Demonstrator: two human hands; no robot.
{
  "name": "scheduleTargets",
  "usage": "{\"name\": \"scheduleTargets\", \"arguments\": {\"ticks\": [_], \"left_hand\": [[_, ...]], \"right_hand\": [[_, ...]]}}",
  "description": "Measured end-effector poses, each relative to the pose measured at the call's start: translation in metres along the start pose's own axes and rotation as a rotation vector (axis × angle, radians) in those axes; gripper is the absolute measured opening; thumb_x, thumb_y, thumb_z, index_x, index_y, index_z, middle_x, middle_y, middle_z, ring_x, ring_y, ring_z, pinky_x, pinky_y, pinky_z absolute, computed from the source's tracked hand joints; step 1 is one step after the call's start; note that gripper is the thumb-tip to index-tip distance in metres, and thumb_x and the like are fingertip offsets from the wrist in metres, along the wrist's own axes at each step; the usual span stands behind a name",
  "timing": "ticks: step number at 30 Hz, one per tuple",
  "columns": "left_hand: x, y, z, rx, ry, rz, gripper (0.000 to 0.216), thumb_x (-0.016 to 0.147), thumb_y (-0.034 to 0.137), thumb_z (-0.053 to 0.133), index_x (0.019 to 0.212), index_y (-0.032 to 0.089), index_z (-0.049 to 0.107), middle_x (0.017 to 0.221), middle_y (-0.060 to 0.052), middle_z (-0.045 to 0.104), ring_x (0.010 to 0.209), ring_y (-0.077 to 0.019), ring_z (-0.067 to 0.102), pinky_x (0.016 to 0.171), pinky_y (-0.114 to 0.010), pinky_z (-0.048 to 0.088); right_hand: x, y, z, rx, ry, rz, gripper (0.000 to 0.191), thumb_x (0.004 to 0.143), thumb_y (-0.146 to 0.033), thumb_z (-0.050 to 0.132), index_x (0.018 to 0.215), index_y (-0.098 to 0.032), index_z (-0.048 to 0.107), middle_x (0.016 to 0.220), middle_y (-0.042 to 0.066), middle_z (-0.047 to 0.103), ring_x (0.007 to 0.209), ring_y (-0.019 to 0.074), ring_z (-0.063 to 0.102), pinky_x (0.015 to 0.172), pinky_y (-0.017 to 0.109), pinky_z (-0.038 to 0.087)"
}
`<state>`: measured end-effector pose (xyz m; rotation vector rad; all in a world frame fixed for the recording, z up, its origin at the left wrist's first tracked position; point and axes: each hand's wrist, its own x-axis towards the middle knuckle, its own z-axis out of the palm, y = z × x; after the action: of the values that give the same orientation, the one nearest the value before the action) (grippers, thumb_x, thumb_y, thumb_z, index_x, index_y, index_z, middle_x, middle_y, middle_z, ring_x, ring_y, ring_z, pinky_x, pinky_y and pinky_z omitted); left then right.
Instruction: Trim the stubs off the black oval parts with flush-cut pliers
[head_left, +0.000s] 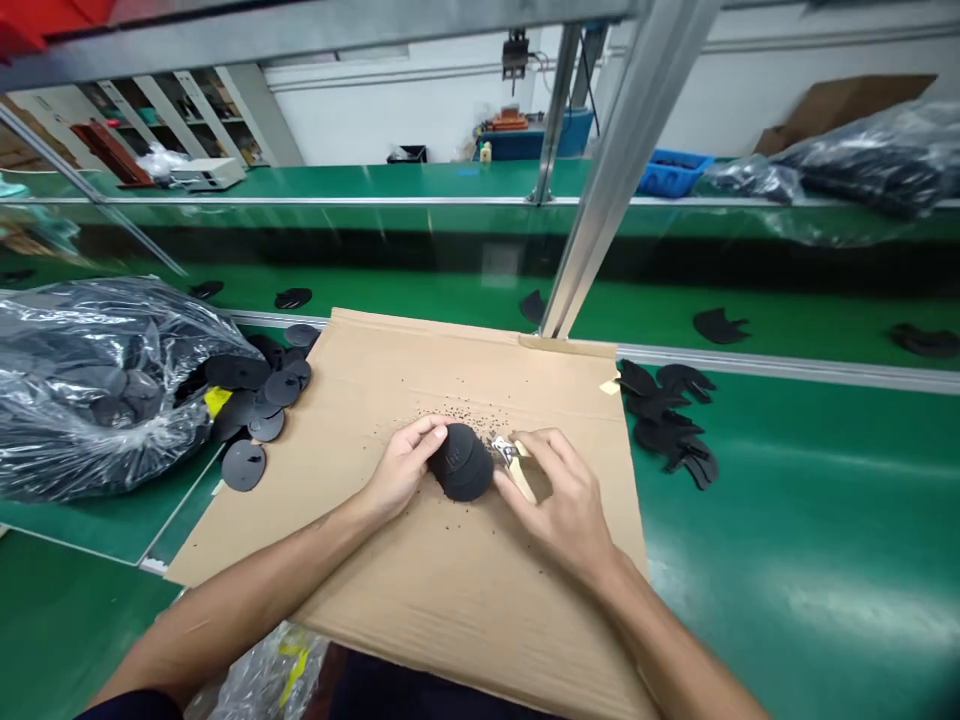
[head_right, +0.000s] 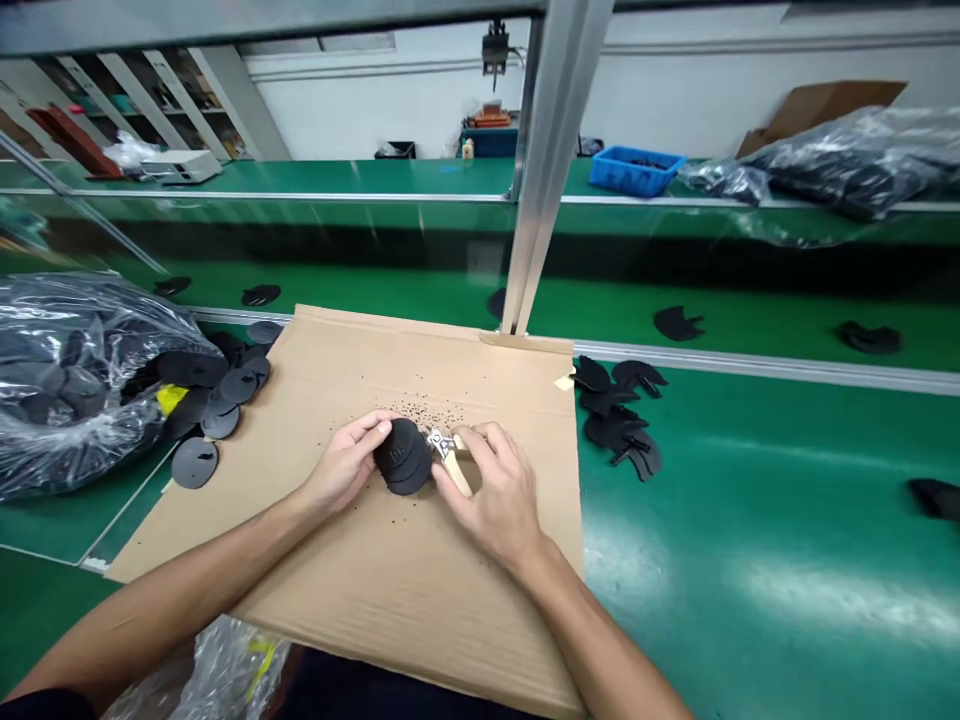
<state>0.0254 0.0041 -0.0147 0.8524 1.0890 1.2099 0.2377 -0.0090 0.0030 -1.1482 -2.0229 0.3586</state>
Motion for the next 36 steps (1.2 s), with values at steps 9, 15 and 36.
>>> {"name": "scheduleTargets", "arguments": {"ticks": [9, 15, 36], "left_hand": [[-0.001, -0.001, 0.004, -0.139, -0.072, -0.001, 0.039, 0.069, 0.048, 0.090, 0.080, 0.016, 0.069, 0.080, -0.001, 0.070, 0.075, -0.0123, 0.063, 0.074, -0.023, 0.051], [0.002, 0.005, -0.007, -0.033, -0.234, -0.085, 0.044, 0.079, 0.059, 0.078, 0.093, 0.018, 0.077, 0.095, -0.008, 0.077, 0.086, -0.0209, 0.070, 0.082, -0.033, 0.057], [0.229, 0.102, 0.009, 1.361, -0.021, 0.407, 0.017, 0.087, 0.023, 0.065, 0.095, 0.018, 0.079, 0.112, -0.010, 0.076, 0.105, -0.0275, 0.068, 0.096, -0.035, 0.049]], "right_hand": [[-0.003, -0.007, 0.001, 0.270, -0.137, 0.077, 0.029, 0.084, -0.025, 0.073, 0.112, -0.021, 0.069, 0.113, 0.011, 0.066, 0.104, 0.0253, 0.068, 0.077, 0.034, 0.058], [-0.012, -0.005, 0.005, 0.021, -0.074, -0.161, 0.034, 0.082, -0.024, 0.072, 0.115, -0.022, 0.066, 0.119, 0.012, 0.070, 0.104, 0.0249, 0.067, 0.086, 0.037, 0.054], [-0.019, 0.002, 0.002, -0.260, -0.030, -0.182, 0.038, 0.082, -0.021, 0.068, 0.119, -0.021, 0.060, 0.128, 0.018, 0.064, 0.106, 0.0289, 0.064, 0.084, 0.040, 0.051]]}}
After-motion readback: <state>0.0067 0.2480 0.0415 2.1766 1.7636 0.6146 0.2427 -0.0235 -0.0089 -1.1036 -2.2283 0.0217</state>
